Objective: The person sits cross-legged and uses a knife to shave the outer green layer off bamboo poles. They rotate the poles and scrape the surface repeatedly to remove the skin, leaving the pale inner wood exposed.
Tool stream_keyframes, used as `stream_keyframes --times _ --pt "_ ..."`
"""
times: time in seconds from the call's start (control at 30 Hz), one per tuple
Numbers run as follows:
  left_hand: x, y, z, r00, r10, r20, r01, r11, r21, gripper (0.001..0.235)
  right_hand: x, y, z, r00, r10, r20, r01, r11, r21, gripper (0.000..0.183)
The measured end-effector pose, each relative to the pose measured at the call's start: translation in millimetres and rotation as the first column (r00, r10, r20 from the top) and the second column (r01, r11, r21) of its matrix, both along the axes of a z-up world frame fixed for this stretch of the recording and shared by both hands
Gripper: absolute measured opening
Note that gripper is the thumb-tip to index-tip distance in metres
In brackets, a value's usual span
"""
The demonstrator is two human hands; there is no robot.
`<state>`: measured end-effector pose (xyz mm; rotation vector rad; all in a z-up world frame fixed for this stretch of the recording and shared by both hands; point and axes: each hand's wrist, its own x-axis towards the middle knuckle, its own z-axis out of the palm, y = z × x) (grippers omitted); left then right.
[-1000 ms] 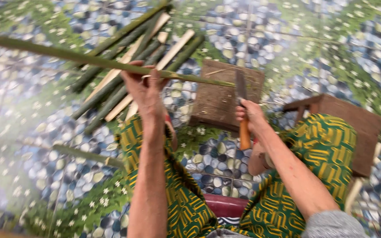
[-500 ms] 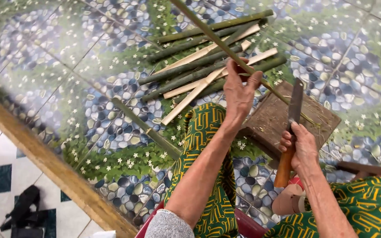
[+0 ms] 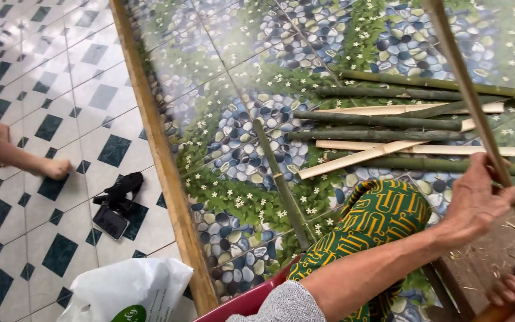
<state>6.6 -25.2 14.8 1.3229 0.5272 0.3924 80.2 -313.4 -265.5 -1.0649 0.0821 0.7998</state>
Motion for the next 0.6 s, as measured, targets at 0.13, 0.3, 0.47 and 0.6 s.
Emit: stream_keyframes --times 0.13,0.3,0.47,0.6 --pt "22.0 -11.3 -39.7 0.996 -0.023 0.081 0.017 0.997 0.071 0.058 -6.4 -8.2 16.3 0.996 -0.083 0.042 0.086 0.993 -0.076 0.020" --pt "39.2 -6.7 -57.2 0.982 -0.047 0.183 0.022 0.990 0.138 0.049 -65.3 76.0 171.1 0.971 -0.237 -0.014 0.224 0.935 -0.274 0.046" --pt "16.1 -1.6 -43.1 0.919 -0.119 0.376 0.102 0.993 0.065 0.043 -90.2 84.8 200.1 0.918 -0.389 0.070 0.390 0.862 -0.325 0.023" --pt "6.9 7.4 -25.3 0.918 -0.147 0.368 0.150 0.989 0.021 0.040 -75.0 74.4 166.2 0.905 -0.426 0.007 0.409 0.864 -0.295 0.028"
